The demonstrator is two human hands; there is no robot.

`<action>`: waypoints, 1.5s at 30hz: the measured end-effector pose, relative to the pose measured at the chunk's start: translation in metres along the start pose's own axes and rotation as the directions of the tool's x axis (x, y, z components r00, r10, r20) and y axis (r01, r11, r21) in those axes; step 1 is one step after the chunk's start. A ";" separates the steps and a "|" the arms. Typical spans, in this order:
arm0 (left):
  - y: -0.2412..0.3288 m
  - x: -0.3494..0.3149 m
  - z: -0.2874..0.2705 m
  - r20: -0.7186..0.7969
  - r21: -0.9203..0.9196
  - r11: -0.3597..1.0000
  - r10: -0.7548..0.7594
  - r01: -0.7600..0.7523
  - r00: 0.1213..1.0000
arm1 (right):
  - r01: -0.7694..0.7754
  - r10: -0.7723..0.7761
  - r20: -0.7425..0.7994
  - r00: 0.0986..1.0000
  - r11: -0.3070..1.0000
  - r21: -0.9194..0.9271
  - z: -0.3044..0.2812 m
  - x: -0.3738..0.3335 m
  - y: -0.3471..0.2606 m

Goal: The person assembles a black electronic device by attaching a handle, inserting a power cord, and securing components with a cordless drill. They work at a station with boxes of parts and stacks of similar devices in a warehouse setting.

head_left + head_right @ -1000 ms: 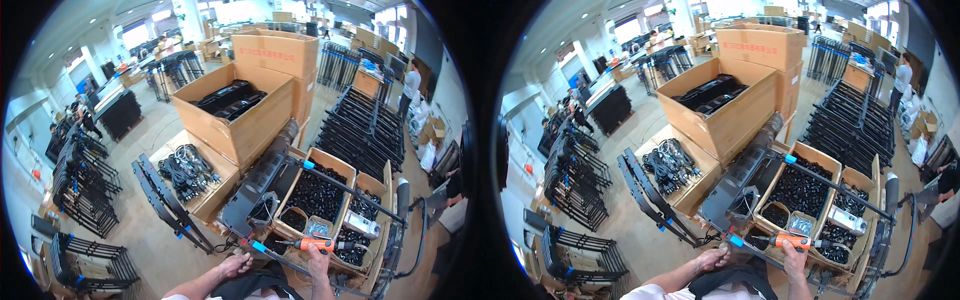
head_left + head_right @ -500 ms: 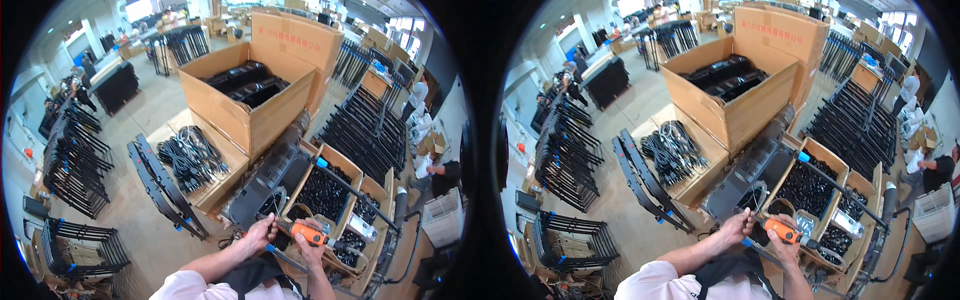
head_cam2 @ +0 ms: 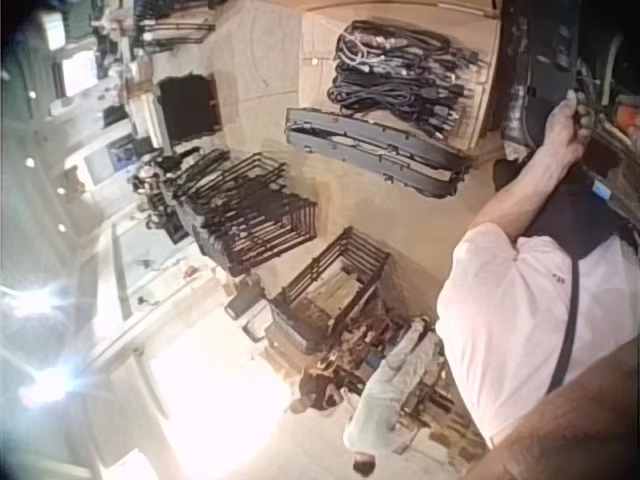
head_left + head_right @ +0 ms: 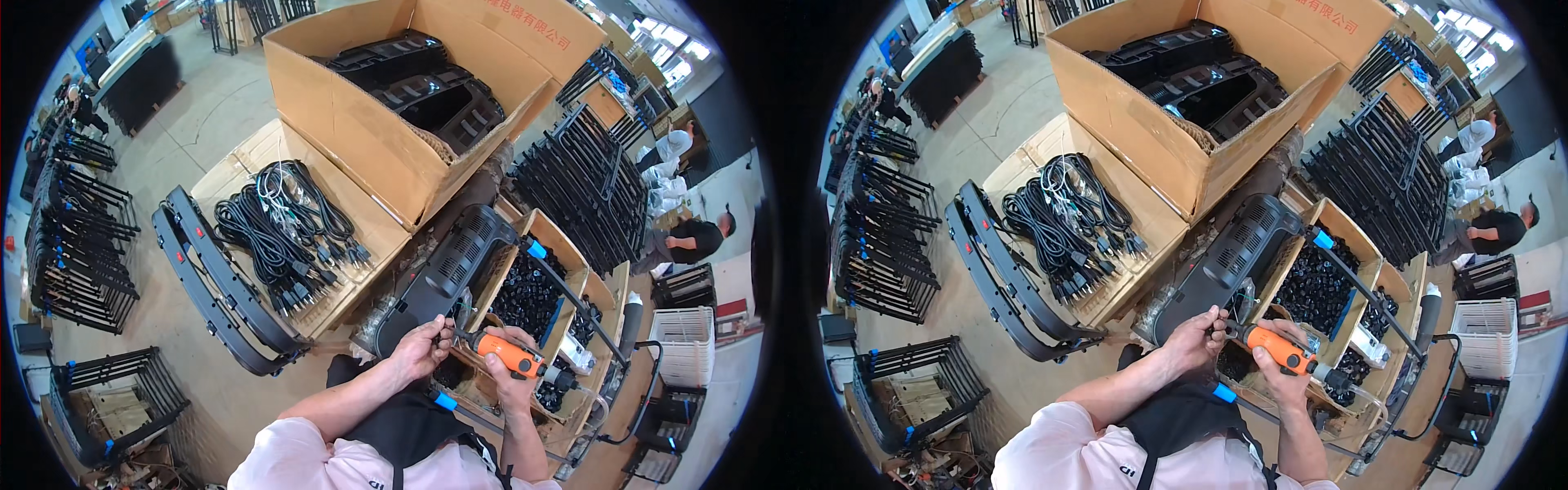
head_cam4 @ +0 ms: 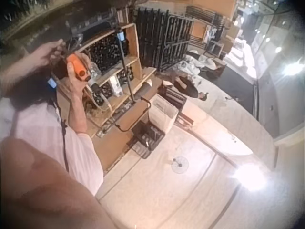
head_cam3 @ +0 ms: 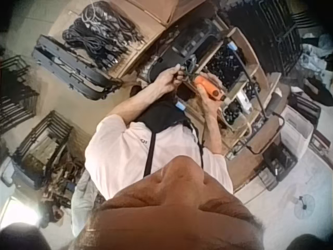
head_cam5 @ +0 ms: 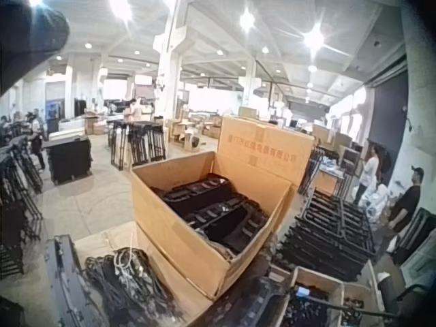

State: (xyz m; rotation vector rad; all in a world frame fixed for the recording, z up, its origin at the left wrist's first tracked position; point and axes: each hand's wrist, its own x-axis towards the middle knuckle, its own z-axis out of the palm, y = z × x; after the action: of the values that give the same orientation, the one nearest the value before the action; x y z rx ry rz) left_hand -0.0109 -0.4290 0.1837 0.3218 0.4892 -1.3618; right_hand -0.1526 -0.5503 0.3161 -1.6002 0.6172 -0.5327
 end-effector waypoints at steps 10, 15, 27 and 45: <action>0.037 0.012 0.019 -0.043 0.038 0.999 0.017 -0.015 0.999 | 0.002 0.008 0.079 0.997 0.992 -0.127 0.027 0.044 -0.014; 0.048 0.022 0.029 -0.025 -0.038 0.999 0.012 -0.013 1.000 | -0.004 0.016 0.099 0.995 0.992 -0.124 0.031 0.064 -0.021; 0.048 0.040 0.008 -0.072 0.082 0.987 0.142 -0.136 0.987 | -0.020 0.030 0.067 0.997 0.990 -0.136 0.052 0.124 -0.017; 0.036 0.050 0.005 -0.134 0.166 0.976 0.161 -0.138 0.978 | -0.093 0.140 0.179 0.974 0.964 -0.249 0.083 0.164 0.011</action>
State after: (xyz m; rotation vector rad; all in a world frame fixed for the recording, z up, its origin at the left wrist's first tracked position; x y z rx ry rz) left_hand 0.0313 -0.4670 0.1604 0.5799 0.4710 -1.2367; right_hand 0.0234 -0.5981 0.2933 -1.8042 0.6408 -0.2149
